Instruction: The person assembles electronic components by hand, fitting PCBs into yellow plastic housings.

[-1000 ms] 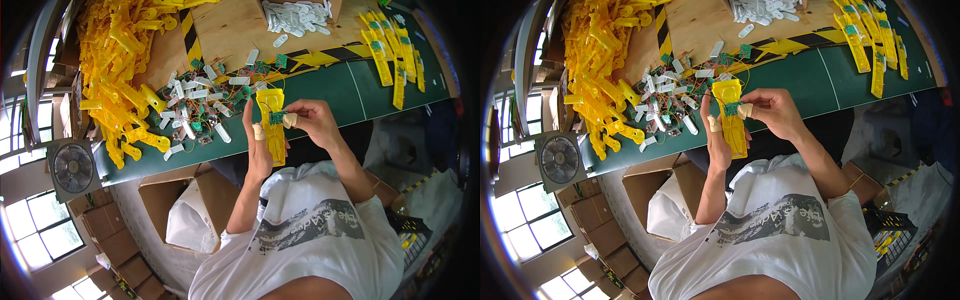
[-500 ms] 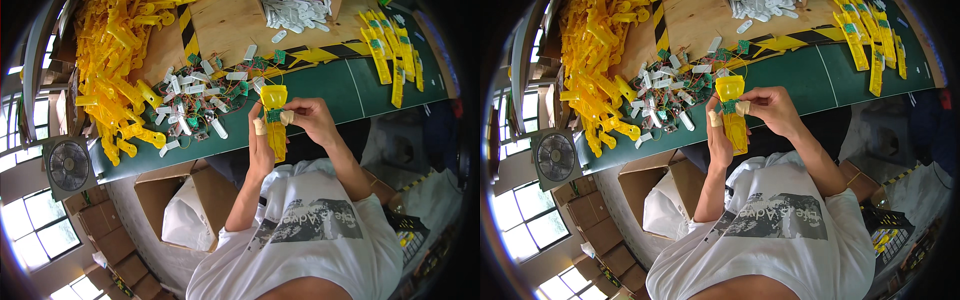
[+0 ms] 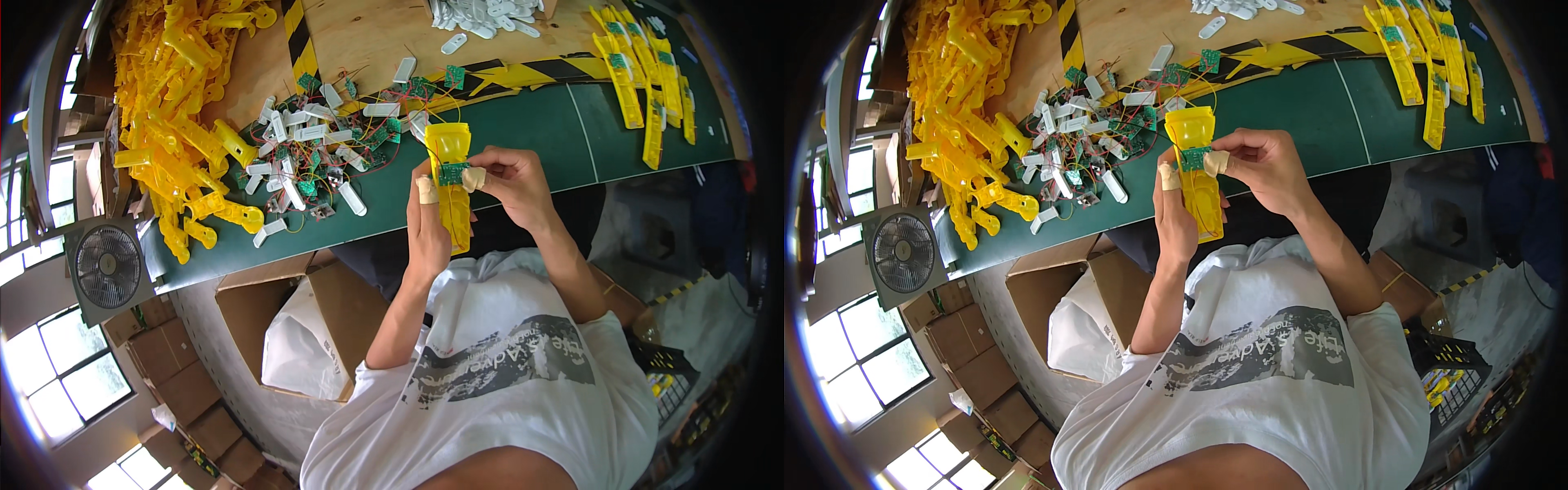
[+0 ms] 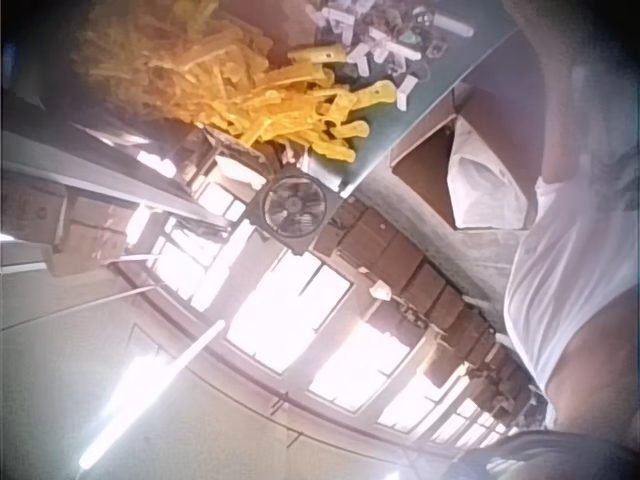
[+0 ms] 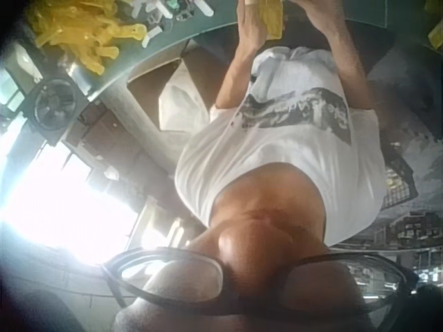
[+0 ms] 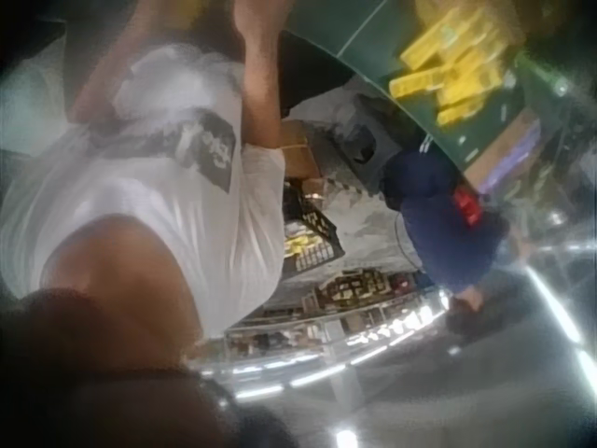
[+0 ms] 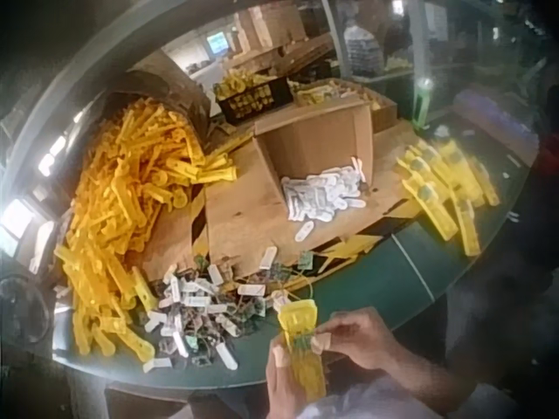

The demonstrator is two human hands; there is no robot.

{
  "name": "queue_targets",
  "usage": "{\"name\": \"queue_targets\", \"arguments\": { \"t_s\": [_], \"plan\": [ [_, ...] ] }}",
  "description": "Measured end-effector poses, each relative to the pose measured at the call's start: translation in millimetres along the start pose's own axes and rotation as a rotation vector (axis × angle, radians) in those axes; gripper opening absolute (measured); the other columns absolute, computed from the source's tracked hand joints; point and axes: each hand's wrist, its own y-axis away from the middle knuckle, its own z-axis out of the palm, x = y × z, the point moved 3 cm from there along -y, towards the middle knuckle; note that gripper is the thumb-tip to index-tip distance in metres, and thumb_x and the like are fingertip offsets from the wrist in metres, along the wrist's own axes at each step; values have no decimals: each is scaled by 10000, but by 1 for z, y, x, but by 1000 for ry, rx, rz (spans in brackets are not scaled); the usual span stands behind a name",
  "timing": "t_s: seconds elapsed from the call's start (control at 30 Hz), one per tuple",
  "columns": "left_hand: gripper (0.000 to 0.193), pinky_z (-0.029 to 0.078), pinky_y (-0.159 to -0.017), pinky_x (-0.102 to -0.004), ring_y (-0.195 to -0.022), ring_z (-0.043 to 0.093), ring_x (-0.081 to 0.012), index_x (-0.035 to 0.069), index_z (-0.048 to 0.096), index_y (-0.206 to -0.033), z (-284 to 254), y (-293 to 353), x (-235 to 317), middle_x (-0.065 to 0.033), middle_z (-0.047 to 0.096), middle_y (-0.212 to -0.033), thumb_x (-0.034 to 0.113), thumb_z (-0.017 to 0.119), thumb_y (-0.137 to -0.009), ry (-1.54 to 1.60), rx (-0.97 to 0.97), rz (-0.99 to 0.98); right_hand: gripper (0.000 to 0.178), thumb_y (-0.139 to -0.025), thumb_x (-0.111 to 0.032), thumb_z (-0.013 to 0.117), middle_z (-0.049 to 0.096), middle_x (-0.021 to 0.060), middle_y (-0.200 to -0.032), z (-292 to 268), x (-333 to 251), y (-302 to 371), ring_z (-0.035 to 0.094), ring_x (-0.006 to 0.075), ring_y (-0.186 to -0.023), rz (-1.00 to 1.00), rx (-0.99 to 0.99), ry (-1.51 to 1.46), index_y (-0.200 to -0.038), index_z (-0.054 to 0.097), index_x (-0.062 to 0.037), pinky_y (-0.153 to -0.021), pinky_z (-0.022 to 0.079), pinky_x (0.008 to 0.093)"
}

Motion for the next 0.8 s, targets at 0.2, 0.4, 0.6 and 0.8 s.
{"name": "queue_targets", "arguments": {
  "t_s": [0.2,0.4,0.6,0.8],
  "plan": [
    [493,514,-512,-234,-648,604,-135,53,410,-1343,-1,-3,-1,-101,600,-972,446,278,-1074,-25,25,-7,148,-883,-36,731,717,84,-884,0,1,2,668,88,-797,-58,83,178,-994,707,59,-716,547,225],
    [393,508,-508,-237,-611,616,-124,21,422,-1289,5,-11,-2,-100,636,-901,347,392,-1073,-111,-6,44,170,-864,-47,753,720,80,-856,0,-3,2,667,84,-750,-31,186,192,-992,707,56,-680,545,221],
    [352,534,-476,-246,-561,635,-137,15,444,-1231,10,-11,-8,-99,634,-801,324,416,-1064,-158,91,128,496,-830,-111,792,709,82,-1028,0,-3,5,657,115,-927,-87,209,311,-1262,578,4,-761,519,254],
    [360,522,-465,-248,-538,614,-137,28,433,-1260,17,-27,-16,-84,604,-768,330,380,-1071,-1,-26,18,460,-912,-101,705,724,136,-1030,-12,-5,1,679,123,-895,13,113,271,-1321,543,35,-791,548,273]
  ]
}}
